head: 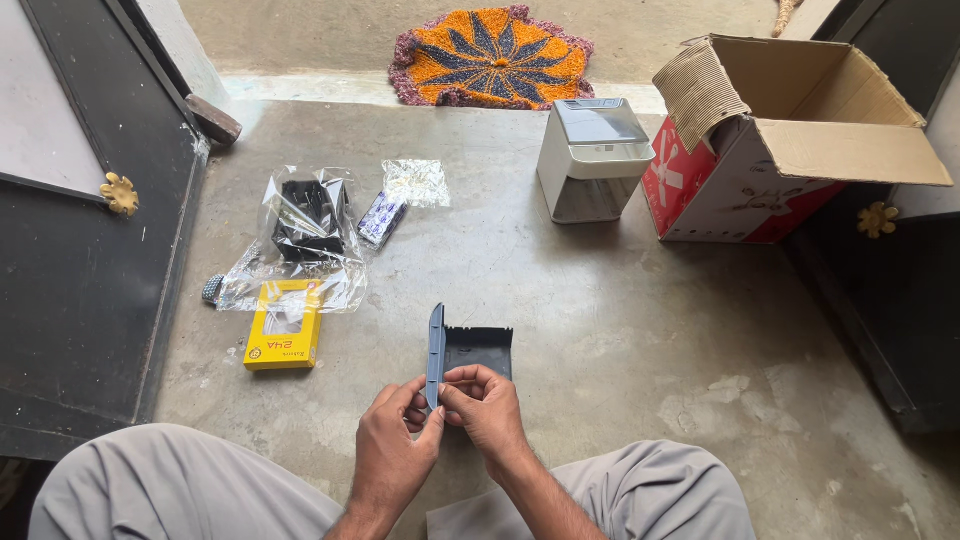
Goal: The person assembles a gray plastic vent grille by snapping slats into a black housing frame. They then place the assembled unit on the floor and pick up a small plastic bag containing screws.
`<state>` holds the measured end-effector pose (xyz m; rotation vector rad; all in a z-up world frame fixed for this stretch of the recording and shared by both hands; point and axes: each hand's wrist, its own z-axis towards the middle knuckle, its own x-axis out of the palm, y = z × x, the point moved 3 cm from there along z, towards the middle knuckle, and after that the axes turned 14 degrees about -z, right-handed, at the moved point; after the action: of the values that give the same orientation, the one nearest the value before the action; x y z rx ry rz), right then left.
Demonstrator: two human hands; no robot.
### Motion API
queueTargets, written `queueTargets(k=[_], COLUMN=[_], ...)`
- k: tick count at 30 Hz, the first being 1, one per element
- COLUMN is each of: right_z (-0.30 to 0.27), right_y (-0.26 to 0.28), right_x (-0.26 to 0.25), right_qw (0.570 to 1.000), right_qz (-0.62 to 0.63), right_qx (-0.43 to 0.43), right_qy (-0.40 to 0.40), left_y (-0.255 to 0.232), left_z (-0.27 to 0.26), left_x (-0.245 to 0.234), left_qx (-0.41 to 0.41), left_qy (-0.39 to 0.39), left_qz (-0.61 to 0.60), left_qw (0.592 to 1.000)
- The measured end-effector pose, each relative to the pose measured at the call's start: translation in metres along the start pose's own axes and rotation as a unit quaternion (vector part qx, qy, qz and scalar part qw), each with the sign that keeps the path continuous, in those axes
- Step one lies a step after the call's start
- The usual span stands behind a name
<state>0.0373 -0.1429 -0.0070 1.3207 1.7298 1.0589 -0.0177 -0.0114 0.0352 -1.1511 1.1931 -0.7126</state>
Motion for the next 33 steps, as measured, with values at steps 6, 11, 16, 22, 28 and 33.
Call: queueTargets(k=[6, 11, 16, 22, 28, 33], right_z=[-0.001, 0.001, 0.001, 0.003, 0.021, 0.051], right_y=[0.003, 0.002, 0.000, -0.003, -0.015, -0.018], right_x=[0.000, 0.000, 0.001, 0.000, 0.000, -0.005], right_qw=[1.000, 1.000, 1.000, 0.999, 0.998, 0.989], right_qz=[-0.013, -0.023, -0.024, -0.037, 0.033, 0.118], right_qx=[0.000, 0.002, -0.002, 0.008, -0.053, -0.070], right_qy=[-0.001, -0.003, -0.008, -0.010, -0.019, -0.047], left_y=[0.000, 0.001, 0.003, 0.002, -0.006, 0.001], left_z=[0.002, 0.002, 0.002, 0.002, 0.009, 0.038], left_x=[0.002, 0.002, 0.003, 0.003, 0.001, 0.002], left_qx=[0.011, -0.001, -0.004, 0.001, 0.114, 0.134], left_qy=[0.001, 0.007, 0.011, 0.013, -0.009, -0.018], left_qz=[-0.013, -0.001, 0.002, -0.002, 0.017, -0.054], left_qw=[1.000, 1.000, 1.000, 1.000, 0.993, 0.989])
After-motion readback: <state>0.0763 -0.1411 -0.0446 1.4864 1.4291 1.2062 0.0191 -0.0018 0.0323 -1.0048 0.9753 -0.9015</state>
